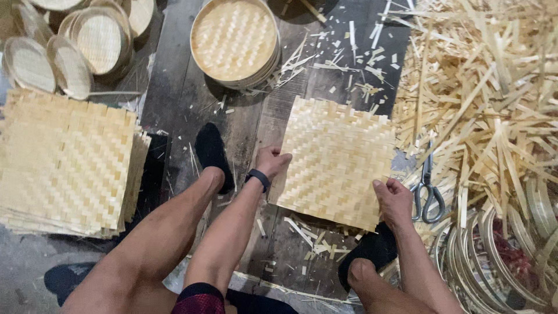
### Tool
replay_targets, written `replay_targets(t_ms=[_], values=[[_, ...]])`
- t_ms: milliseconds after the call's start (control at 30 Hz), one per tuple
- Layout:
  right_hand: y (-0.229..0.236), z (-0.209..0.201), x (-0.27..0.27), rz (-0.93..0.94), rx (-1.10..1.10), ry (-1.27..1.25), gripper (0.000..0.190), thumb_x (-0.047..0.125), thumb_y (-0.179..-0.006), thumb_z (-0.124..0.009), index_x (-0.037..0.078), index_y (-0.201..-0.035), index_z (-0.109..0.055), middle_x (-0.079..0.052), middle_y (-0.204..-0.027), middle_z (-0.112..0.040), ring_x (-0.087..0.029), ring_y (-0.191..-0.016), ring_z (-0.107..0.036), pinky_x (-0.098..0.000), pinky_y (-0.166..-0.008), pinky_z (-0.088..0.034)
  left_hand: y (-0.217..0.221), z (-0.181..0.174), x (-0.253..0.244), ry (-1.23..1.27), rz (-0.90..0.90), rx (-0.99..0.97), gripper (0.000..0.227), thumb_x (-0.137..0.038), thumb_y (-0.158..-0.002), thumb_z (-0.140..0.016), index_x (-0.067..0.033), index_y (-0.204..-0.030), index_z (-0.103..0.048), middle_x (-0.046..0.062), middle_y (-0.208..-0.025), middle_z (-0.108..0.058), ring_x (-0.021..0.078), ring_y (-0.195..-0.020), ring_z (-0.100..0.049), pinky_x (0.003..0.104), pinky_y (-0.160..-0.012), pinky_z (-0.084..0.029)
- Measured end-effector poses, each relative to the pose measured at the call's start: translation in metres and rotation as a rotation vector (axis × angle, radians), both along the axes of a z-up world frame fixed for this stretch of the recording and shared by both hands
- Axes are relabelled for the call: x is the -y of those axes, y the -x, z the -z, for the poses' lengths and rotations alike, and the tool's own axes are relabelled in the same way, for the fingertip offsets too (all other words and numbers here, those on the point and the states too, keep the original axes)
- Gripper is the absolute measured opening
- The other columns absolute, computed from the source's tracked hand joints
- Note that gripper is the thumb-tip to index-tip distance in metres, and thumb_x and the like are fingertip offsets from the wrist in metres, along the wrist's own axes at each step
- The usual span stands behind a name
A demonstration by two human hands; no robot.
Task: The person weaves bamboo strips into a flat square base, places a circular frame on top, and uses shears to trim the excess strips around the frame before securing the edge.
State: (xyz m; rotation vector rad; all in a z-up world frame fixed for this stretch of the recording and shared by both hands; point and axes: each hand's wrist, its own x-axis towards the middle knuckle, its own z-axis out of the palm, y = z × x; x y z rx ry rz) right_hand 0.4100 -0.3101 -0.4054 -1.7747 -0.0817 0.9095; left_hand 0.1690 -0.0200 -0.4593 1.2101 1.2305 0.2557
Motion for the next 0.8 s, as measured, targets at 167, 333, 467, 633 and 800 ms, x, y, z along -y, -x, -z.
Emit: replay_targets(t_ms=[167,333,467,633,800], values=[[0.001,-0.009,0.0,0.002,0.005,0.068,0.021,0.019,-0.092,-0.079,0.0,-0.1,-0.071,0.003,-0.075,-0.062,-0.005,-0.058,-0.048,-0.0223,-0.049,-0.037,-0.003,-0.015,0.009,-0.083,-0.003,-0.205,0.027,-0.018,-0.077,-0.086,-0.0016,-0.097,-0.078,0.008,-0.091,-0.079,0.0162,-0.079,-0.073,0.032,-0.075,-0.059],[0.0,-0.001,-0.001,0.065,0.004,0.078,0.021,0.018,-0.09,-0.081,0.002,-0.097,-0.07,0.004,-0.072,-0.061,-0.005,-0.055,-0.048,-0.0223,-0.047,-0.036,-0.005,-0.034,0.009,-0.094,0.022,-0.288,0.03,-0.022,-0.076,-0.087,-0.0034,-0.098,-0.079,0.008,-0.093,-0.08,0.019,-0.082,-0.075,0.034,-0.079,-0.06],[0.0,0.005,0.002,0.072,0.026,0.066,0.022,0.017,-0.09,-0.082,0.001,-0.095,-0.068,0.002,-0.072,-0.06,-0.007,-0.055,-0.047,-0.0234,-0.047,-0.035,-0.004,-0.034,0.009,-0.121,0.019,-0.303,0.031,-0.022,-0.075,-0.088,-0.0039,-0.099,-0.079,0.01,-0.093,-0.08,0.0204,-0.083,-0.075,0.034,-0.079,-0.059],[0.0,0.008,0.003,0.048,0.081,0.067,0.022,0.018,-0.09,-0.081,-0.001,-0.098,-0.071,0.002,-0.079,-0.066,-0.005,-0.062,-0.052,-0.0217,-0.054,-0.041,-0.008,-0.05,0.014,-0.109,-0.021,-0.313,0.035,-0.022,-0.077,-0.086,-0.0035,-0.105,-0.076,0.011,-0.097,-0.079,0.0216,-0.088,-0.075,0.036,-0.083,-0.06],[-0.001,0.007,0.003,0.031,0.129,0.132,0.027,0.02,-0.089,-0.081,-0.002,-0.102,-0.072,0.001,-0.08,-0.067,-0.006,-0.062,-0.055,-0.0232,-0.055,-0.044,-0.023,-0.098,0.09,-0.877,-0.04,-0.369,0.051,-0.016,-0.081,-0.083,-0.0082,-0.125,-0.059,0.015,-0.123,-0.063,0.0276,-0.117,-0.058,0.05,-0.105,-0.044]])
